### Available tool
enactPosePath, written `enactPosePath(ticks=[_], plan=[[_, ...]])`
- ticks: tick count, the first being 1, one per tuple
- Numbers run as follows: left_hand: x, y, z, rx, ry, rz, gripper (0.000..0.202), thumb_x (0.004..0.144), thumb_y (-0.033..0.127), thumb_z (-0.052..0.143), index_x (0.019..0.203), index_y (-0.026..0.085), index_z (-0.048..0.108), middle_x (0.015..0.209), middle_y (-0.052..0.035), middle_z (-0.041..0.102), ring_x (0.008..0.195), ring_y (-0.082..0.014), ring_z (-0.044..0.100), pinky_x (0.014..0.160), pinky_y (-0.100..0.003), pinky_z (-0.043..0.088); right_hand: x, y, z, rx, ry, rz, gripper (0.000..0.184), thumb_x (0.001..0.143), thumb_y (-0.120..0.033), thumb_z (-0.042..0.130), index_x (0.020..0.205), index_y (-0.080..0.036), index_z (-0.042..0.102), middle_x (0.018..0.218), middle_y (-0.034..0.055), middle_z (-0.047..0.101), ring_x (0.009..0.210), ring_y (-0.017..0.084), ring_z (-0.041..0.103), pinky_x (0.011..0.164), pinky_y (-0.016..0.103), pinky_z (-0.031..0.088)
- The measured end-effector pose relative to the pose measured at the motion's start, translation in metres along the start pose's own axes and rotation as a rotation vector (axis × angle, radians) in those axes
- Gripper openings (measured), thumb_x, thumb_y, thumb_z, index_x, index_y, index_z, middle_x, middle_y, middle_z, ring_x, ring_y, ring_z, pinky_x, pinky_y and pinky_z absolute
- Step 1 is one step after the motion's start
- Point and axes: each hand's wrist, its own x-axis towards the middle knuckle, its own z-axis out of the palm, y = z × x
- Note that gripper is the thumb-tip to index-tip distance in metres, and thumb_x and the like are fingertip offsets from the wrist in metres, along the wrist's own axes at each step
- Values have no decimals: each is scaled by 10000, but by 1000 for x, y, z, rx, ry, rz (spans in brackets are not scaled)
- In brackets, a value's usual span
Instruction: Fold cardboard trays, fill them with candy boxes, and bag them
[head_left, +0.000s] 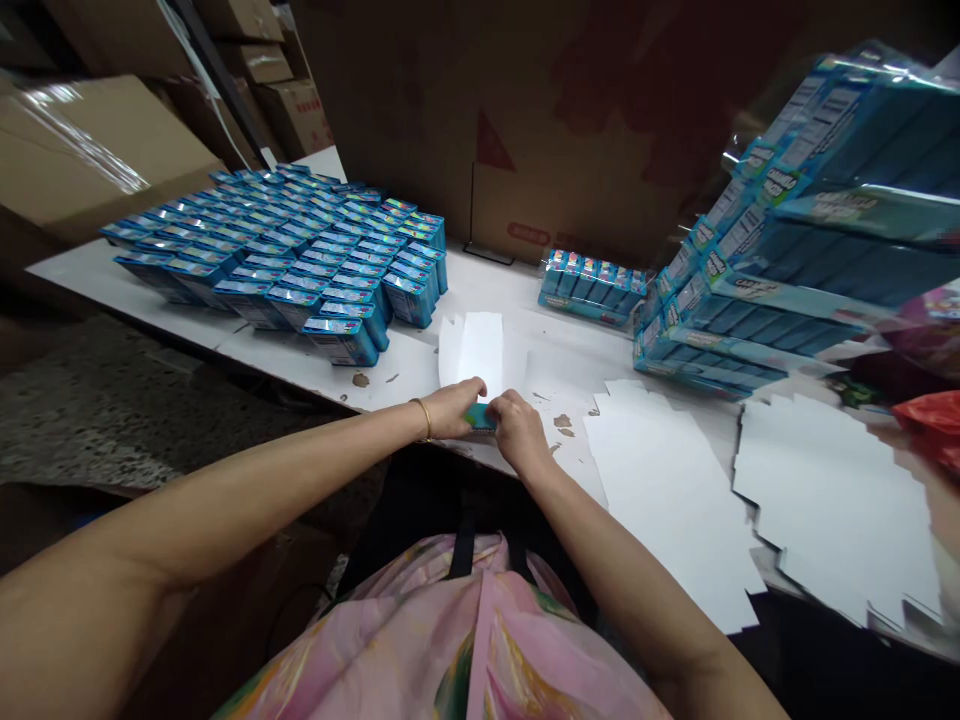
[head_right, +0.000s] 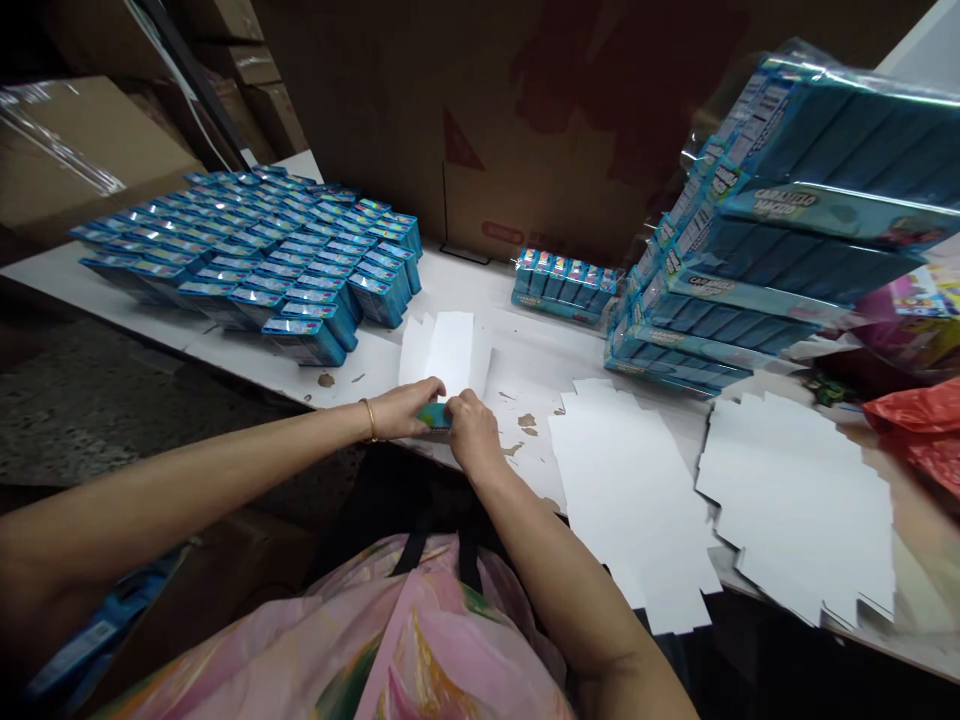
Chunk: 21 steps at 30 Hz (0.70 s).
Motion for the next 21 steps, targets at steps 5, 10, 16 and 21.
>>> enactPosePath(ticks=[5,10,16,21], plan=[[-10,2,19,199,192,74,333,666,184,608,980,151,502,1034,-86,483,973,-203,460,814,-312,407,9,1,4,139,61,70,209,764,-104,423,809,-208,598,833,29,568,732,146,540,652,251,400],[-14,4,36,433,285,13,163,767,262,547,917,206,574,1018,-78,532,1031,-261,416,924,-574,255,14,2,7,461,190,111,377,640,11,327,860,-174,571,895,38,570,839,137,552,770,267,439],[-16,19,40,521,285,3,233,809,118,401,744,208,606,742,-41,610,849,-214,498,972,-628,12,13,-2,8,569,239,113,430,623,-4,305,932,-168,554,971,57,558,916,153,548,834,313,439],[-8,23,32,435,116,-21,193,707,93,464,705,206,620,704,-25,637,825,-222,548,942,-625,-13,15,-2,3,576,215,138,334,690,-47,335,890,-170,573,954,55,578,880,148,563,809,294,446]])
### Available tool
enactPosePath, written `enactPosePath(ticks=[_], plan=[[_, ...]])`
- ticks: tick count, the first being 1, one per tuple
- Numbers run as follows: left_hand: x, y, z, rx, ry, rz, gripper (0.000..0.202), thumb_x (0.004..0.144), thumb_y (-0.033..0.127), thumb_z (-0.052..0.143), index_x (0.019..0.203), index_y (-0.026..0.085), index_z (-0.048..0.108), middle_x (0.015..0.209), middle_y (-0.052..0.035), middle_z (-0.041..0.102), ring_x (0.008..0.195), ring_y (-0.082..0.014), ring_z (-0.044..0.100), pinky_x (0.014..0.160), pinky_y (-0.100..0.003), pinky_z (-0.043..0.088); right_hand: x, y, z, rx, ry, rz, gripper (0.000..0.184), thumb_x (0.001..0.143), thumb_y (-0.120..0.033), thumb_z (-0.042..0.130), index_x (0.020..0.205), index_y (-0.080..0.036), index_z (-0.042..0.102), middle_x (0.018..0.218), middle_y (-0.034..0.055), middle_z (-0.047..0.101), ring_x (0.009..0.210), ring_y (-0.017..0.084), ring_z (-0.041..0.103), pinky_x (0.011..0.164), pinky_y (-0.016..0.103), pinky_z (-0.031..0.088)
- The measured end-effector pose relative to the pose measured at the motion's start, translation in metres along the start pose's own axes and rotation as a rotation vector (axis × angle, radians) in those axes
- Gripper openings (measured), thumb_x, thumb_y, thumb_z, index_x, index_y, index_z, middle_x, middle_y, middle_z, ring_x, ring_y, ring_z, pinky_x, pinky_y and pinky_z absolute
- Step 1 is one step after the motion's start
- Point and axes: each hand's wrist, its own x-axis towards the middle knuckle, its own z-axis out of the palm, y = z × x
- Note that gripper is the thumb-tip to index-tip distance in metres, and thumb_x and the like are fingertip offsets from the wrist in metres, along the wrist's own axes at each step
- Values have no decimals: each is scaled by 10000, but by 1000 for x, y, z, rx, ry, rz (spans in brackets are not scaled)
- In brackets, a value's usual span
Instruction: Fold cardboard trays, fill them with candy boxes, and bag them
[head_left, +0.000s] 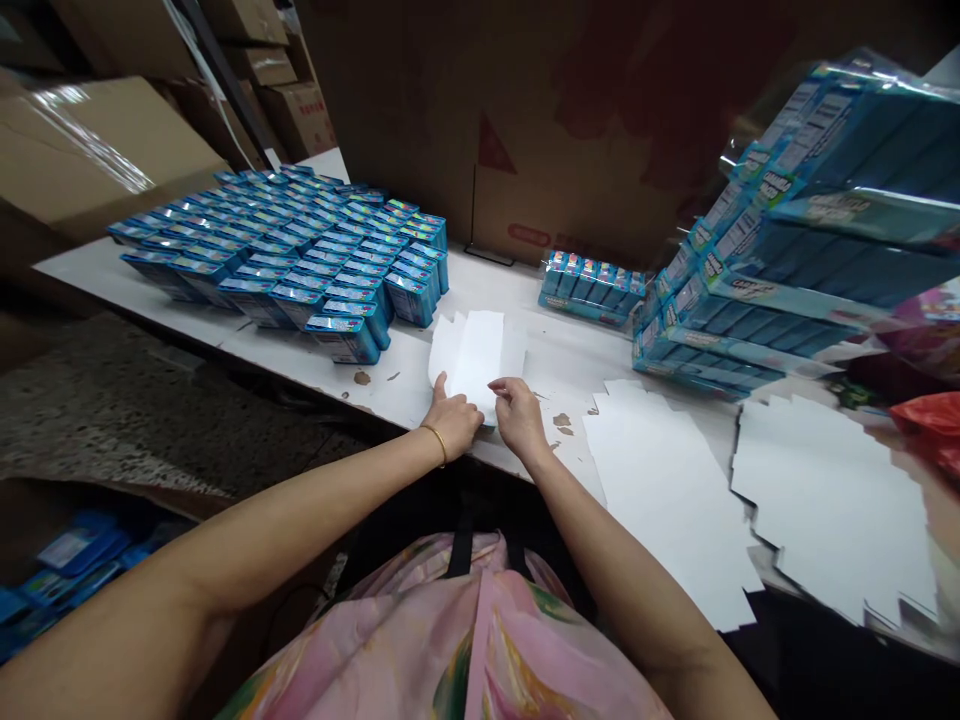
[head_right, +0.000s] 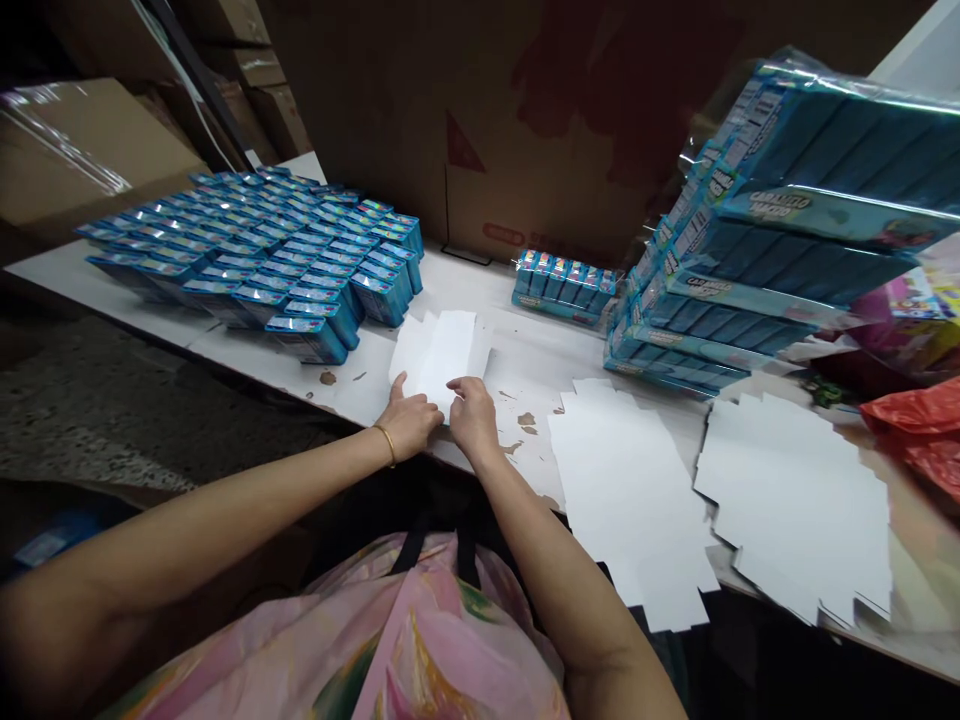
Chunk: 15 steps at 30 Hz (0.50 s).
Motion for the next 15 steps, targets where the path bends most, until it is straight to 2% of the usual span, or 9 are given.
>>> enactPosePath(ticks=[5,8,10,12,13,15], plan=[[8,4,-4,-80,-309,-46,163,712,173,482,687,170,643,693,-81,651,755,-241,594,929,-599,44,-8,1,-3,-63,-26,-37,282,744,-90,352,870,-182,587,927,40,603,868,147,560,810,292,435],[4,11,-11,-94,-385,5,182,740,257,502,683,166,650,729,-94,654,806,-246,591,951,-562,78,-22,-4,-12,-100,-87,-71,267,750,-100,370,887,-194,580,970,35,594,881,146,559,799,284,438],[-2,11,-18,-101,-387,50,259,736,385,525,700,165,656,821,-108,652,885,-260,567,966,-522,126,-29,-11,-25,-146,-117,-131,245,764,-120,393,906,-198,577,1012,38,586,910,153,554,812,291,431],[-7,3,-27,-146,-344,110,355,746,474,492,745,164,664,900,-113,640,919,-255,552,961,-468,205,-27,-17,-40,-203,-105,-216,224,789,-150,409,934,-196,573,1035,47,584,952,165,540,845,305,410],[-9,-5,-32,-189,-292,135,384,772,482,451,771,164,666,922,-108,635,915,-238,554,949,-429,249,-21,-18,-48,-232,-87,-250,217,803,-164,410,945,-193,572,1033,50,586,968,170,533,859,312,398],[-6,-28,-40,-290,-101,134,408,827,447,369,851,163,661,968,-93,620,925,-199,550,917,-345,315,-1,-15,-60,-300,-39,-274,211,822,-182,405,948,-187,574,1030,54,588,990,176,519,876,320,380]])
